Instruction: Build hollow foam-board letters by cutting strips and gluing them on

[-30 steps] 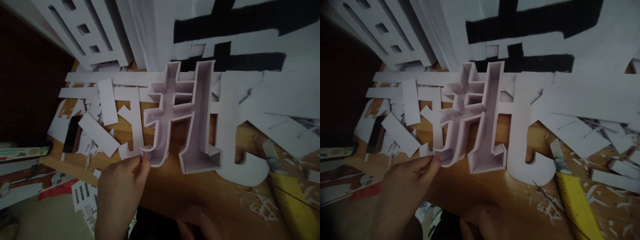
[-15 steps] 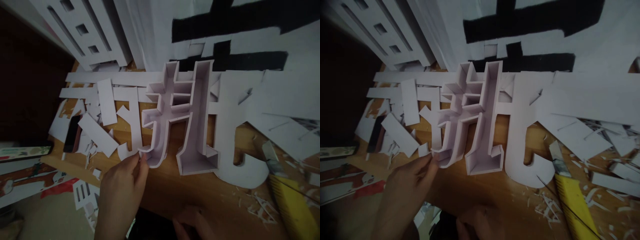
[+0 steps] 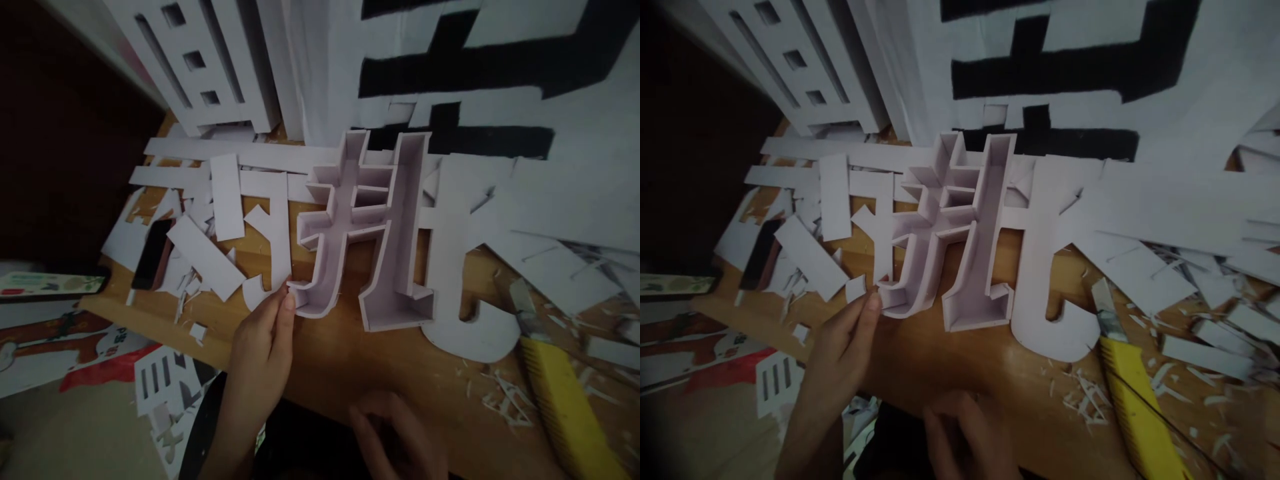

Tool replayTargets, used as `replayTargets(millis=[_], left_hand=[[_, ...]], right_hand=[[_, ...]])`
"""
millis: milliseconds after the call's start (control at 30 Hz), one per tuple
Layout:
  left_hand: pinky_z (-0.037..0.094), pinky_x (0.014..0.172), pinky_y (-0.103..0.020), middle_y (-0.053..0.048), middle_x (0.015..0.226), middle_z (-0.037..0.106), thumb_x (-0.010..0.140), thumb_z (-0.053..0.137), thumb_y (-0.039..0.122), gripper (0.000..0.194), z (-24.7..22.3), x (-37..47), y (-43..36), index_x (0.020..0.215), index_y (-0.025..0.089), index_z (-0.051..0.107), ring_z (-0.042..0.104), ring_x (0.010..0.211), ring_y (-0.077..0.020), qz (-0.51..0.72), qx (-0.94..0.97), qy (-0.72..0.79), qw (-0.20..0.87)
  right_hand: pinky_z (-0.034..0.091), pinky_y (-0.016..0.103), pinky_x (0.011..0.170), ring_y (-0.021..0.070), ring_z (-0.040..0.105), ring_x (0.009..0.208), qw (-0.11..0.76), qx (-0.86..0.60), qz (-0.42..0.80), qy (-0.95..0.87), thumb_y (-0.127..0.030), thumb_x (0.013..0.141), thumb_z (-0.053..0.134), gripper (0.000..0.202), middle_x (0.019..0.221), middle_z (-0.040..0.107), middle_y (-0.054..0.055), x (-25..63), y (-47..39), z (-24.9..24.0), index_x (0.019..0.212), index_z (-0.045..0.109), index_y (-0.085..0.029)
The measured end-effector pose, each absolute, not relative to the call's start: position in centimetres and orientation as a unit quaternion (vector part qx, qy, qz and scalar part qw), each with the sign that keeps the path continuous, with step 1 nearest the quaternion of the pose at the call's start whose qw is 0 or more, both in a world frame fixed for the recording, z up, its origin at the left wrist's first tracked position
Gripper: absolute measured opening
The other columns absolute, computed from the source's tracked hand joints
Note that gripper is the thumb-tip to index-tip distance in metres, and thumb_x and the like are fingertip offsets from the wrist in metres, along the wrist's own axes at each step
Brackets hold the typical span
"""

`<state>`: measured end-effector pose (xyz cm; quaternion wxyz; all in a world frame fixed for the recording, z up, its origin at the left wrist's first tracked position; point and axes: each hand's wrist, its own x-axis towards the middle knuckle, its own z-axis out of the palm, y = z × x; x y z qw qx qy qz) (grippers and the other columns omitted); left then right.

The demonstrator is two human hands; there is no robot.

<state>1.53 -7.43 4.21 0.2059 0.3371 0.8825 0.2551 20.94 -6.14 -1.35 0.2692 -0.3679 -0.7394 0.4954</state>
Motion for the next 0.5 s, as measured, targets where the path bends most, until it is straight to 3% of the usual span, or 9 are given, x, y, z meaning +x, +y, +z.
replayTargets(millis=[167,333,500], left_hand=[[0.055,0.089,-0.034,-0.008,0.109,0.075,0.101,0.038,0.046,0.044,3.1,0.5,-8.0,0.108,0.02,0.073,0.068,0.103,-0.0242,0.328,0.313,0.857,0.245],[0.059,0.075,-0.033,-0.011,0.111,0.074,0.099,0.036,0.057,0.055,2.1,-0.5,-8.5,0.12,0.019,0.069,0.071,0.095,-0.0243,0.401,0.281,0.818,0.301],[0.059,0.079,-0.031,-0.01,0.12,0.072,0.095,0.047,0.052,0.047,2.1,-1.3,-8.0,0.118,0.019,0.071,0.07,0.102,-0.0224,0.482,0.269,0.781,0.291]], right_hand=[[0.045,0.019,0.048,0.0104,0.057,0.05,0.291,-0.347,0.487,-0.746,-0.023,0.092,0.058,0.009,0.061,0.06,-0.004,20.7,-5.9,-1.4,0.084,0.061,-0.023],[0.042,0.019,0.045,0.0102,0.053,0.047,0.316,-0.36,0.462,-0.747,-0.021,0.093,0.057,0.011,0.059,0.057,-0.004,20.2,-6.3,-1.7,0.083,0.06,-0.022],[0.038,0.019,0.042,0.0102,0.048,0.044,0.34,-0.402,0.466,-0.711,-0.028,0.096,0.057,0.018,0.055,0.052,-0.005,19.8,-6.8,-2.0,0.079,0.06,-0.021]])
